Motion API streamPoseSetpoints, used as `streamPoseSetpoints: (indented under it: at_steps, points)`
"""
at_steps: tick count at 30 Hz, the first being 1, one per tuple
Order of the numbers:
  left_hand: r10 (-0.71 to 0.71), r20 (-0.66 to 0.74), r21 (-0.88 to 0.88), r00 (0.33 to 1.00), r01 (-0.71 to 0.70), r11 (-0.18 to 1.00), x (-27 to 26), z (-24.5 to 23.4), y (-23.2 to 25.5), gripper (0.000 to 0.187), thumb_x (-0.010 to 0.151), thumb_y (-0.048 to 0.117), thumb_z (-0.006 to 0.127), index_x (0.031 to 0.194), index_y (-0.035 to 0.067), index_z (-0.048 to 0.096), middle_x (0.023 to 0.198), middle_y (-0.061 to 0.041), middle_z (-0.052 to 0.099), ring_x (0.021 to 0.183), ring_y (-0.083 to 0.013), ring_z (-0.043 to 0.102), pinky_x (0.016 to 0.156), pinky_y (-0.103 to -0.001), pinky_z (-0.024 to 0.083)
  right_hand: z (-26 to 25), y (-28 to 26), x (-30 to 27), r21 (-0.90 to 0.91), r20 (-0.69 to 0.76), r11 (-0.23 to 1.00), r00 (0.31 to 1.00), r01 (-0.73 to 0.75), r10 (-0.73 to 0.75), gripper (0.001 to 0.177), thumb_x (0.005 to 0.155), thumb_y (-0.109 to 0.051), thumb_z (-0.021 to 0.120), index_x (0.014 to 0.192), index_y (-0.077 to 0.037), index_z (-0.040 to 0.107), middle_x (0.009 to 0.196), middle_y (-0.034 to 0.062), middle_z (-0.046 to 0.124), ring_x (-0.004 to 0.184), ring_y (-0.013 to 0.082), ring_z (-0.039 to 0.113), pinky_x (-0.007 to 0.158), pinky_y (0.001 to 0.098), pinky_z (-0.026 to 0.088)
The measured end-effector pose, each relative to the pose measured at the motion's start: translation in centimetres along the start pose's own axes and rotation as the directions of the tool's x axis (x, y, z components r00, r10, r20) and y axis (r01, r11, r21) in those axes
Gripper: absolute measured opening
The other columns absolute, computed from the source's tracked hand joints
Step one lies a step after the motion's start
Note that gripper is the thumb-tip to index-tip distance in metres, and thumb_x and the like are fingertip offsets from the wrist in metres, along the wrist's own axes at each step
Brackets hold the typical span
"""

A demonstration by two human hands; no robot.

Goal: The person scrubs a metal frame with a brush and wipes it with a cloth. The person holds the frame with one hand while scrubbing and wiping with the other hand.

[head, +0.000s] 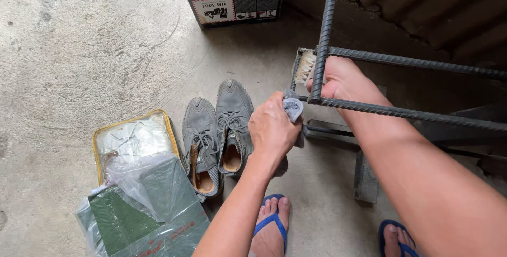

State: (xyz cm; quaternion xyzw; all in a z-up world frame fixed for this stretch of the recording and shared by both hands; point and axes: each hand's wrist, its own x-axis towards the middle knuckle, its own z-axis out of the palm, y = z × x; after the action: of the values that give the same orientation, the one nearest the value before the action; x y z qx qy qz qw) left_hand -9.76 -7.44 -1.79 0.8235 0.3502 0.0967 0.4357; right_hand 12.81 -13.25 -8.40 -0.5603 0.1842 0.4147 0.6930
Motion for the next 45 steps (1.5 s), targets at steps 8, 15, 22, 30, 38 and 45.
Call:
streamPoseSetpoints:
  at_steps: [8,15,22,30,38,45]
  points:
    - [0.064,-0.115,-0.106,0.991,-0.077,0.991,-0.4,0.9,0.0,0.032,0.075,0.021,0.083,0.098,0.007,0.066,0.094,-0.019,0.073,0.09,-0.0411,0.07,0.078,-0.051,0.055,0.3,-0.1,-5.2,-0.263,-0.081,0.956,0.984,0.133,-0.159,0.028,0.098,-0.005,0.044,0.078,-0.001,0.063,0.067,0.0096,0.061,0.042,0.0127,0.043,0.033,0.0297,0.026]
    - [0.051,-0.099,-0.162,0.994,-0.067,0.985,-0.8,1.4,-0.4,0.034,0.073,0.022,0.084,0.1,0.008,0.066,0.092,-0.018,0.073,0.089,-0.0409,0.071,0.078,-0.05,0.055,3.7,-0.6,-8.5,-0.078,-0.193,0.995,0.978,0.067,-0.081,0.024,0.098,-0.004,0.041,0.08,-0.007,0.056,0.065,0.0047,0.054,0.04,0.0118,0.039,0.032,0.0266,0.024]
    - [0.086,-0.157,-0.224,0.984,-0.12,0.967,-0.7,1.0,-0.5,0.031,0.073,0.017,0.082,0.099,0.01,0.067,0.091,-0.017,0.073,0.087,-0.04,0.071,0.076,-0.048,0.055,3.9,-0.3,-8.3,-0.134,-0.115,0.982,0.982,0.136,-0.151,0.022,0.099,-0.004,0.045,0.083,-0.005,0.059,0.069,0.0065,0.058,0.043,0.0126,0.047,0.031,0.0289,0.029]
    - [0.108,-0.163,-0.223,0.981,-0.143,0.964,-0.3,1.2,-0.3,0.034,0.073,0.016,0.083,0.099,0.007,0.065,0.09,-0.019,0.072,0.088,-0.0405,0.071,0.076,-0.048,0.055,0.7,-1.3,-3.9,-0.115,0.046,0.991,0.997,0.064,-0.059,0.029,0.101,-0.005,0.034,0.086,-0.003,0.06,0.067,0.0079,0.056,0.04,0.0133,0.038,0.031,0.0286,0.023]
    - [0.11,-0.15,-0.218,0.982,-0.142,0.966,-0.8,1.2,-0.5,0.033,0.074,0.017,0.084,0.1,0.007,0.066,0.091,-0.017,0.073,0.089,-0.0402,0.071,0.078,-0.048,0.055,0.8,-1.0,-3.0,-0.094,0.083,0.992,0.993,-0.082,0.089,0.03,0.099,-0.011,0.039,0.077,-0.013,0.06,0.06,0.0008,0.055,0.038,0.0112,0.038,0.031,0.0254,0.02]
    - [0.132,-0.202,-0.23,0.97,-0.178,0.957,-1.3,2.0,-1.3,0.032,0.074,0.016,0.084,0.099,0.007,0.065,0.091,-0.017,0.073,0.088,-0.041,0.07,0.076,-0.049,0.055,-1.2,1.5,-16.0,-0.525,-0.006,0.796,0.933,0.303,-0.359,0.022,0.101,-0.012,0.06,0.083,0.001,0.059,0.067,-0.001,0.052,0.05,0.0077,0.042,0.04,0.0289,0.026]
